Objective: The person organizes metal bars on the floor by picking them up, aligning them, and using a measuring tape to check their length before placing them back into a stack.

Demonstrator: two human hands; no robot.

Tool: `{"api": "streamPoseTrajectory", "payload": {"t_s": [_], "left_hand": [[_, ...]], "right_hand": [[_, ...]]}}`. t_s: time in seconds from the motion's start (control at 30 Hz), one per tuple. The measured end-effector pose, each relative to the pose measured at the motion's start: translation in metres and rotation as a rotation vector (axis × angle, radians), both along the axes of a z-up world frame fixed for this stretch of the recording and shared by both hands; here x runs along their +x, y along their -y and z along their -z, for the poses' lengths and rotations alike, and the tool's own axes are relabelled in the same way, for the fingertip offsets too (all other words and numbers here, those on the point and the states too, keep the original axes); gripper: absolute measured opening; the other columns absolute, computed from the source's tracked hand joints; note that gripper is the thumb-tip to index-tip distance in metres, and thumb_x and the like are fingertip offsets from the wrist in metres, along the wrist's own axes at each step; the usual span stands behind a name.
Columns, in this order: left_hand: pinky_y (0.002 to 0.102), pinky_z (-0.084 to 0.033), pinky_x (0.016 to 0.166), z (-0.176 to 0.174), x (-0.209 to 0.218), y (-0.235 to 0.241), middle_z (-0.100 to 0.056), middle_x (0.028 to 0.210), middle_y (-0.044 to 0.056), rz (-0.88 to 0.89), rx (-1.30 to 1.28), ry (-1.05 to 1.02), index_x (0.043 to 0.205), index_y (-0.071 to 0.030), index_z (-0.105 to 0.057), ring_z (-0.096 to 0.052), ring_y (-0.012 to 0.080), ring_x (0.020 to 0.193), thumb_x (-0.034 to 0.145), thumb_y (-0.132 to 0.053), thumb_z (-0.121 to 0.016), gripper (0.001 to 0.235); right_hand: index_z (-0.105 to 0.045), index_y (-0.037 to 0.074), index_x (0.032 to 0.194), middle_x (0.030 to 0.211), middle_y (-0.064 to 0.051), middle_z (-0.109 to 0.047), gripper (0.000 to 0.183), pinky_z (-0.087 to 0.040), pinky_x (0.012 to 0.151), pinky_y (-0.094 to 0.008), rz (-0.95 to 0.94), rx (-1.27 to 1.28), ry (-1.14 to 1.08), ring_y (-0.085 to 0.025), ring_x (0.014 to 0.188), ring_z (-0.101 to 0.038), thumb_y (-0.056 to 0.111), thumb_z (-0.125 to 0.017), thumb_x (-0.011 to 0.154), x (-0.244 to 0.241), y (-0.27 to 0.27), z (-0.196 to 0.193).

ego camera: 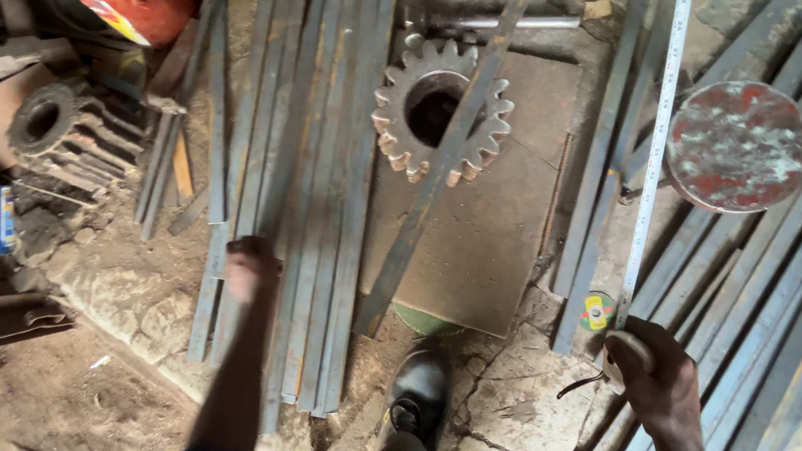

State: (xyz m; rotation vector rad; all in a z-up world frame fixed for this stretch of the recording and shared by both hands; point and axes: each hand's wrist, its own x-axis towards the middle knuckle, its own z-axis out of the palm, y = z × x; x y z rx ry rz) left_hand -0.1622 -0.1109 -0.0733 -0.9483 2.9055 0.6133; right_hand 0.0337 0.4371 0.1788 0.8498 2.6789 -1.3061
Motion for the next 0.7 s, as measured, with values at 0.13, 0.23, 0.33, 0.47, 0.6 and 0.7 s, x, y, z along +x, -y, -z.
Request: {"api": "streamPoseTrajectory", "payload": {"t_s": [0.13,0.23,0.33,0.47,0.6,0.7], "left_hand": [[0.046,-0.056,0.062,-0.098,-0.006,0.023,-0.073,0.081,0.015,0.257,0.005,-0.047,0.092,-0.005,-0.071,-0.07,0.0326,0.074,0.097,-0.053,-0.073,0.049],[0.037,-0.052,0.052,-0.154,-0.002,0.012,-0.069,0.071,0.012,0.082,0.446,0.037,0.087,-0.002,-0.071,-0.066,0.0195,0.06,0.09,-0.041,-0.08,0.04],[0.03,-0.05,0.048,-0.189,-0.006,-0.001,-0.065,0.067,0.01,0.15,0.615,-0.06,0.083,0.003,-0.069,-0.06,0.013,0.055,0.088,-0.03,-0.083,0.036],[0.03,-0.051,0.047,-0.206,0.013,-0.025,-0.064,0.066,0.007,0.169,0.685,-0.102,0.083,0.005,-0.067,-0.06,0.0122,0.054,0.084,-0.022,-0.083,0.03],[0.032,-0.049,0.045,-0.215,0.011,-0.043,-0.064,0.063,0.009,0.219,0.626,-0.119,0.083,0.002,-0.067,-0.059,0.0144,0.052,0.083,-0.018,-0.081,0.024],[0.032,-0.043,0.045,-0.216,-0.026,-0.066,-0.062,0.065,0.009,0.326,0.71,-0.092,0.08,0.004,-0.064,-0.056,0.0135,0.052,0.088,-0.016,-0.081,0.028]], "right_hand": [[-0.073,0.001,0.122,0.1,-0.014,-0.078,0.036,-0.058,0.08,-0.033,0.051,-0.02,-0.043,-0.02,0.088,-0.074,0.017,-0.074,0.09,0.012,-0.013,-0.007],[-0.072,0.0,0.122,0.1,-0.015,-0.078,0.034,-0.057,0.08,-0.034,0.131,-0.022,0.013,-0.021,0.089,-0.073,0.015,-0.074,0.091,0.026,-0.019,-0.019],[-0.072,0.0,0.121,0.1,-0.015,-0.078,0.034,-0.057,0.08,-0.032,0.157,-0.068,-0.045,-0.02,0.09,-0.073,0.015,-0.074,0.091,0.033,-0.02,-0.024],[-0.071,0.001,0.121,0.101,-0.012,-0.078,0.034,-0.059,0.08,-0.031,0.152,-0.075,-0.102,-0.019,0.09,-0.074,0.017,-0.073,0.09,0.048,-0.021,-0.034],[-0.071,0.0,0.118,0.1,-0.013,-0.078,0.037,-0.057,0.08,-0.032,0.169,0.051,-0.125,-0.019,0.09,-0.074,0.019,-0.077,0.087,0.067,-0.024,-0.043],[-0.073,0.002,0.116,0.095,-0.013,-0.078,0.036,-0.058,0.075,-0.033,0.139,0.104,-0.081,-0.02,0.084,-0.075,0.022,-0.077,0.087,0.081,-0.029,-0.051]]}}
